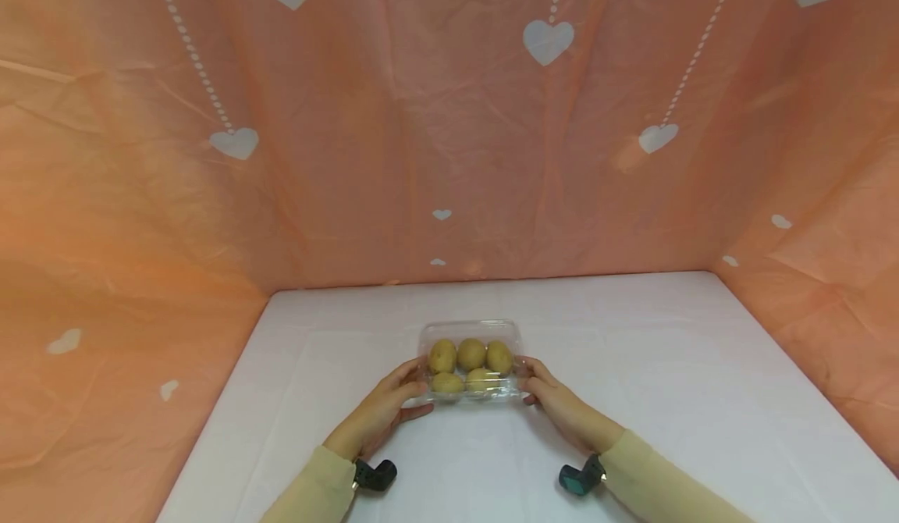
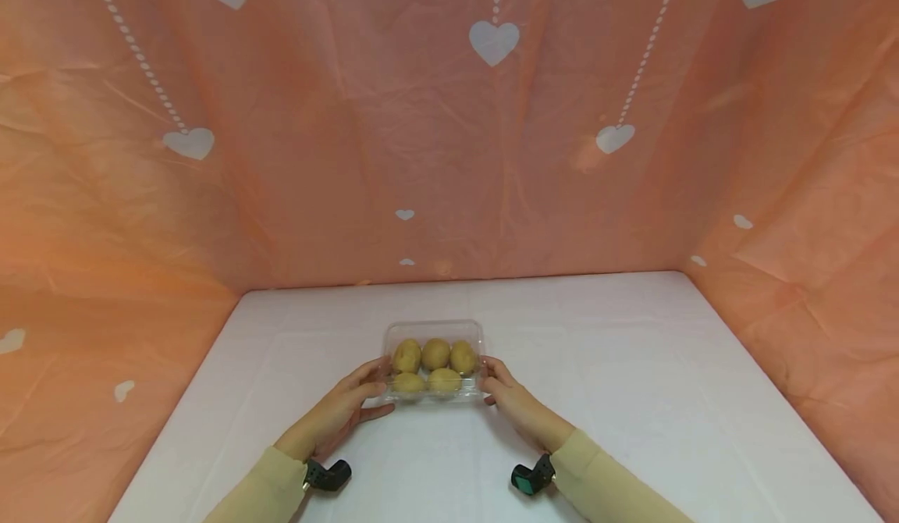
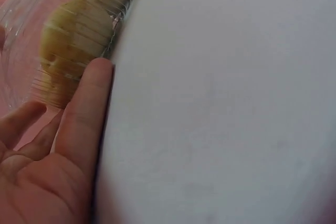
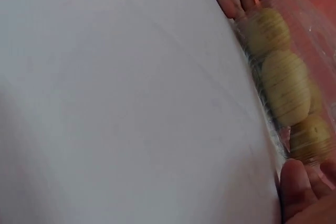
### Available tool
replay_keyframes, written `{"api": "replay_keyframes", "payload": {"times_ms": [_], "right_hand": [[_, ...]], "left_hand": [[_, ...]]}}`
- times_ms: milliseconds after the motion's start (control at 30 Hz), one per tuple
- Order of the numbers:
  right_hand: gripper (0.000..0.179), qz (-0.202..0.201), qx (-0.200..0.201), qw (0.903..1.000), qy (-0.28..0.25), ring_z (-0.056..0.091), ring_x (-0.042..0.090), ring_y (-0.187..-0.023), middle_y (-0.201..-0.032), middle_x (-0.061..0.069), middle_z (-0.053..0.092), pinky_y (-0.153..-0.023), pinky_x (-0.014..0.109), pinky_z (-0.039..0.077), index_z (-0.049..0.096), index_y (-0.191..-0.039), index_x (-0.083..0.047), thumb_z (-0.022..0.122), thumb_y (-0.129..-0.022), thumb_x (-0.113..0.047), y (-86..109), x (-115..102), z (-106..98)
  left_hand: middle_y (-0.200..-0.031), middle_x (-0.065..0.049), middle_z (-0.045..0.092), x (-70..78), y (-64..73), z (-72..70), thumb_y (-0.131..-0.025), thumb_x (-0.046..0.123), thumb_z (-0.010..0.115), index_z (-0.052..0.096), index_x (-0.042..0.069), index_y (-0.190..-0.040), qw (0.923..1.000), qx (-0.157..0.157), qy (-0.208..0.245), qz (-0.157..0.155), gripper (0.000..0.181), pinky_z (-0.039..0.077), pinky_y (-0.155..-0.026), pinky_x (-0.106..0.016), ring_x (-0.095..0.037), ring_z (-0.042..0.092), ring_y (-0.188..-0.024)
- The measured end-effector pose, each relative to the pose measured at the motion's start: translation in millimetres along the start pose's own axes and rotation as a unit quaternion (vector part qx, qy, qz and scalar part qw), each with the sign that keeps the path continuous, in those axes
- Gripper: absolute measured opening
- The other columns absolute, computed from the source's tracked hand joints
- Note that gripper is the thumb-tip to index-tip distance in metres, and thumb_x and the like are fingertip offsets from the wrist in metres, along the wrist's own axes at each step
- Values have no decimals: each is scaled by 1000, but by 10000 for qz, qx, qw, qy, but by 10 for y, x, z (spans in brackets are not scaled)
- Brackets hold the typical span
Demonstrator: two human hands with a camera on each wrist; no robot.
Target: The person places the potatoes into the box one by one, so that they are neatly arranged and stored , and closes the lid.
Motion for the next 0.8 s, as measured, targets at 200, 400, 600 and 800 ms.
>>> {"api": "replay_keyframes", "payload": {"times_ms": [200, 400, 600, 800], "right_hand": [[53, 24, 46, 9999, -117, 45, 27, -105, -143, 15, 33, -95, 40, 35, 31, -149, -14, 44, -98, -19, 0, 14, 36], [53, -21, 31, 9999, -101, 45, 27, -103, -145, 15, 34, -88, 37, 35, 31, -148, -14, 45, -97, -19, -9, 14, 27], [54, 17, 29, 10000, -64, 44, 26, -103, -145, 14, 31, -89, 37, 35, 30, -149, -17, 46, -98, -20, 11, -5, 16], [55, -13, 70, 9999, -144, 44, 26, -102, -143, 14, 29, -88, 36, 35, 30, -149, -16, 46, -96, -16, 15, -6, 35]], "left_hand": [[-159, -21, 9, -11, -4, 7, -95, 8, 53, 22, -1, -151, 10000, 18, -37, 44, 65, 46, -100, -44, -36, 9, -144], [-159, -20, 8, -28, -28, 1, -94, 9, 53, 21, -1, -151, 9999, 13, -119, 74, 66, 47, -99, -42, -36, 7, -144], [-159, -20, 8, -31, -38, 15, -93, 6, 51, 21, -1, -151, 9999, 18, -83, 66, 66, 46, -100, -43, -37, 9, -144], [-158, -22, 11, -7, -8, 28, -94, 6, 51, 21, 0, -152, 9999, 28, -120, 37, 66, 46, -100, -42, -38, 17, -141]]}}
Point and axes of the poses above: each hand's wrist, its own y-axis away from the middle knuckle, its own z-axis out of the palm, x = y × z, the point moved 2 cm from there along -y, towards the middle knuckle
